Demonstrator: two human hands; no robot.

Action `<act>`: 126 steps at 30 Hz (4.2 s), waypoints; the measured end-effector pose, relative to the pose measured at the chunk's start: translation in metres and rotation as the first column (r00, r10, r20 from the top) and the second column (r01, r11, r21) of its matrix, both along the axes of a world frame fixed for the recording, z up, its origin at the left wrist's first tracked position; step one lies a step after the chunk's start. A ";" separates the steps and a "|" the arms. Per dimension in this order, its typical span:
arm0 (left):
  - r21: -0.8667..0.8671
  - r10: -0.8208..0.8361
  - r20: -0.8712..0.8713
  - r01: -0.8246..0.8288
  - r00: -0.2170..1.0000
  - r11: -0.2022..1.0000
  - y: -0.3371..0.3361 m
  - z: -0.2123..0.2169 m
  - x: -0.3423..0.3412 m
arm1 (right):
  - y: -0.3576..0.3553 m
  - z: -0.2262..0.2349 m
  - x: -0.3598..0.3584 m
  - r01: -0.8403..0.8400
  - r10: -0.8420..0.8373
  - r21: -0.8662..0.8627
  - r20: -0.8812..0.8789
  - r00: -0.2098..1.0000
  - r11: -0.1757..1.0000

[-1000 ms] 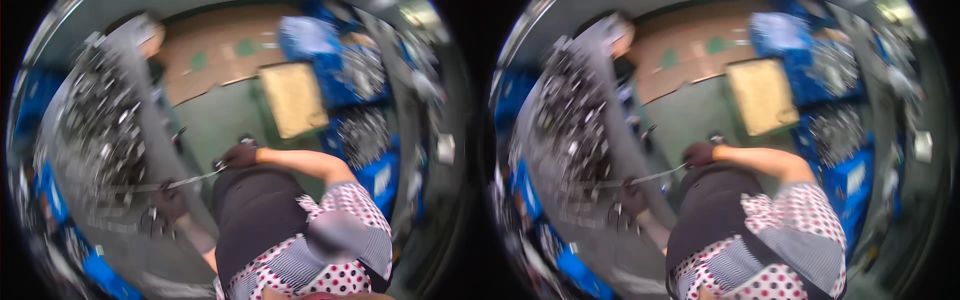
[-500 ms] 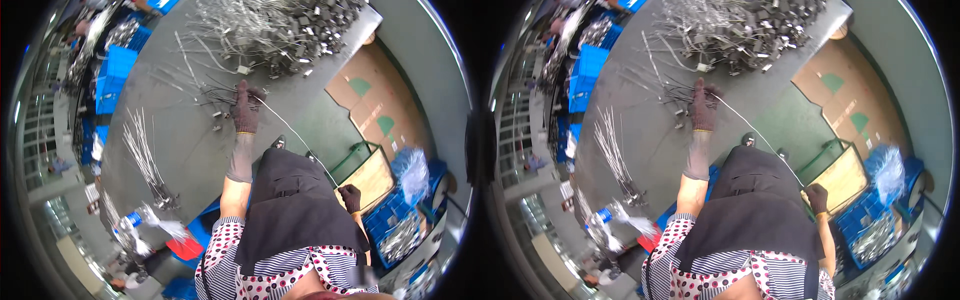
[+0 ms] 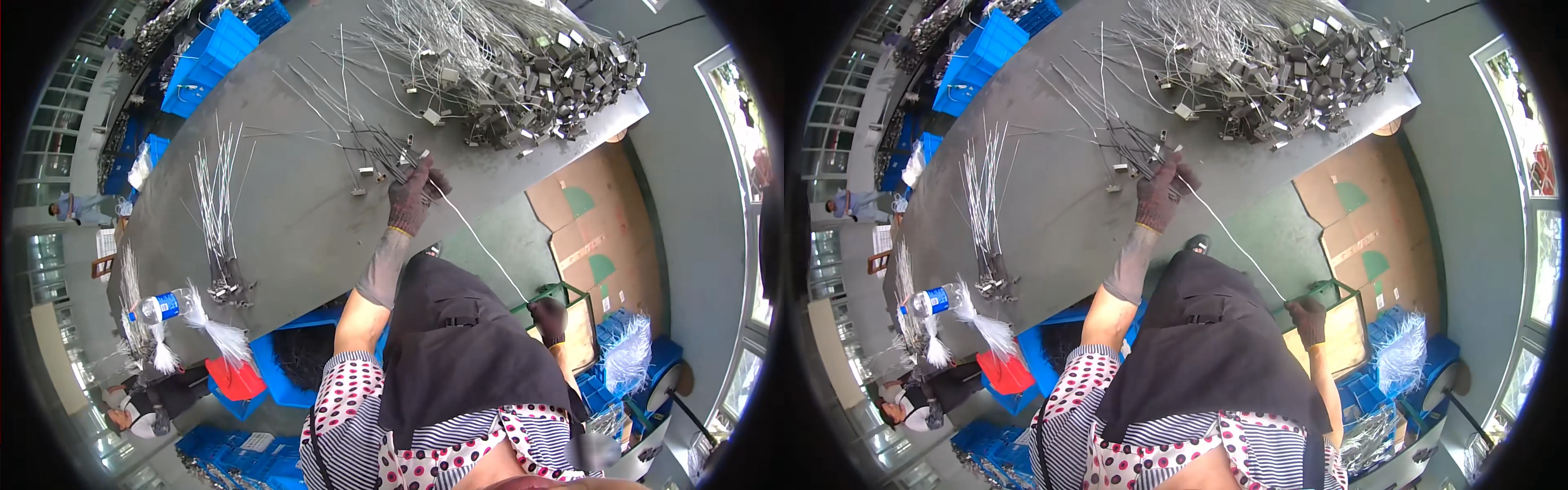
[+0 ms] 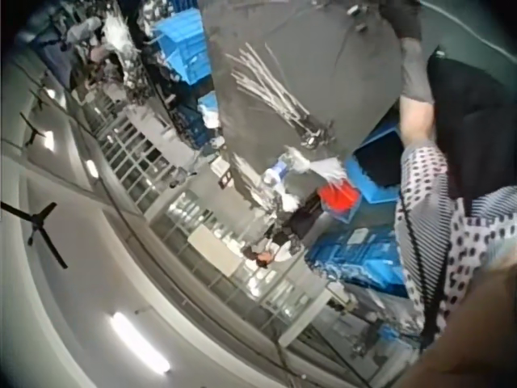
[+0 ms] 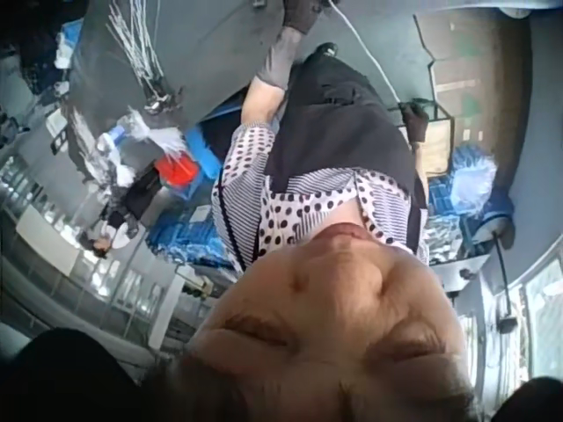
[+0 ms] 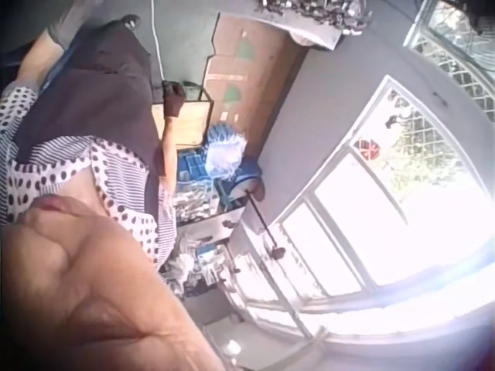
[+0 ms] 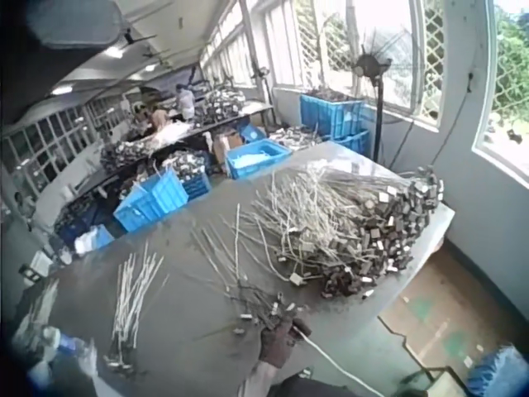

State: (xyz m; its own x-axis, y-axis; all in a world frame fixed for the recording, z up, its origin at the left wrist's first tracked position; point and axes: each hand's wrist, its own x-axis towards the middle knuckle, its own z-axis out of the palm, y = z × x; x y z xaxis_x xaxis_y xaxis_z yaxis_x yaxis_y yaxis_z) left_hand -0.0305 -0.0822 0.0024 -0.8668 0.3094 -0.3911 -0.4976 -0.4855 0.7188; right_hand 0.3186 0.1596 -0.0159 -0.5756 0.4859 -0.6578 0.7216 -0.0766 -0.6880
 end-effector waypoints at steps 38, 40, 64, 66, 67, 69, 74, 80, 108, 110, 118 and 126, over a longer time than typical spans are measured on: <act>-0.762 0.462 0.159 -0.189 0.872 0.619 -0.207 0.040 0.262 | 0.143 -0.080 -0.360 0.104 0.601 0.951 -0.266 0.754 0.291; -0.751 0.412 0.199 -0.132 0.889 0.647 -0.201 0.049 0.234 | 0.093 -0.079 -0.387 0.047 0.536 0.994 -0.093 0.839 0.099; 0.291 -0.337 0.068 0.305 0.939 0.907 0.089 0.018 0.010 | -0.045 0.004 0.016 0.120 -0.153 -0.180 -0.177 0.972 0.976; 0.334 -0.283 0.150 0.220 0.947 0.917 0.084 0.014 0.003 | -0.045 -0.025 0.057 0.181 -0.195 -0.119 -0.112 0.974 0.976; 0.321 -0.252 0.108 0.206 0.962 0.924 0.077 0.007 -0.003 | -0.043 -0.035 0.074 0.177 -0.180 -0.035 -0.091 0.979 0.983; 0.304 -0.165 0.047 0.143 0.985 0.942 0.064 0.002 -0.012 | -0.046 -0.034 0.087 0.160 -0.157 0.039 -0.071 0.985 0.986; 0.264 -0.037 -0.021 0.041 0.999 0.964 0.038 0.011 -0.020 | -0.044 -0.024 0.104 0.227 -0.227 -0.004 0.002 0.974 0.974; 0.134 0.159 0.047 -0.164 0.986 0.977 0.016 0.014 -0.010 | -0.028 -0.017 0.102 0.231 -0.231 0.002 0.027 0.973 0.973; -0.700 -0.411 -0.287 0.103 0.865 0.707 -0.004 -0.020 0.007 | -0.112 0.027 -0.336 -0.278 0.267 0.037 -0.420 0.867 0.960; -0.821 -0.462 -0.167 0.137 0.871 0.555 -0.008 -0.013 -0.005 | -0.111 0.037 -0.340 -0.427 0.552 0.365 -0.381 0.742 0.827; -0.832 -0.500 -0.517 -0.273 0.695 0.482 -0.011 0.004 -0.014 | -0.122 0.058 -0.329 -0.410 0.660 0.520 -0.526 0.537 0.749; -0.625 -0.457 -0.134 0.283 0.879 0.728 -0.024 0.021 0.008 | -0.120 0.063 -0.331 -0.399 0.376 0.018 -0.375 0.847 0.917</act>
State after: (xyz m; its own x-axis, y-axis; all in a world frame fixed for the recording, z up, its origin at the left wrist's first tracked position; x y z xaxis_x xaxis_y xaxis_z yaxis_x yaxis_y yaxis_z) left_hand -0.0228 -0.1063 0.0236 -0.8246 0.4208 -0.3782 -0.2997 0.2421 0.9228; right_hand -0.0122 0.0393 0.0467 -0.9122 0.1407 -0.3849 0.4007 0.1087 -0.9098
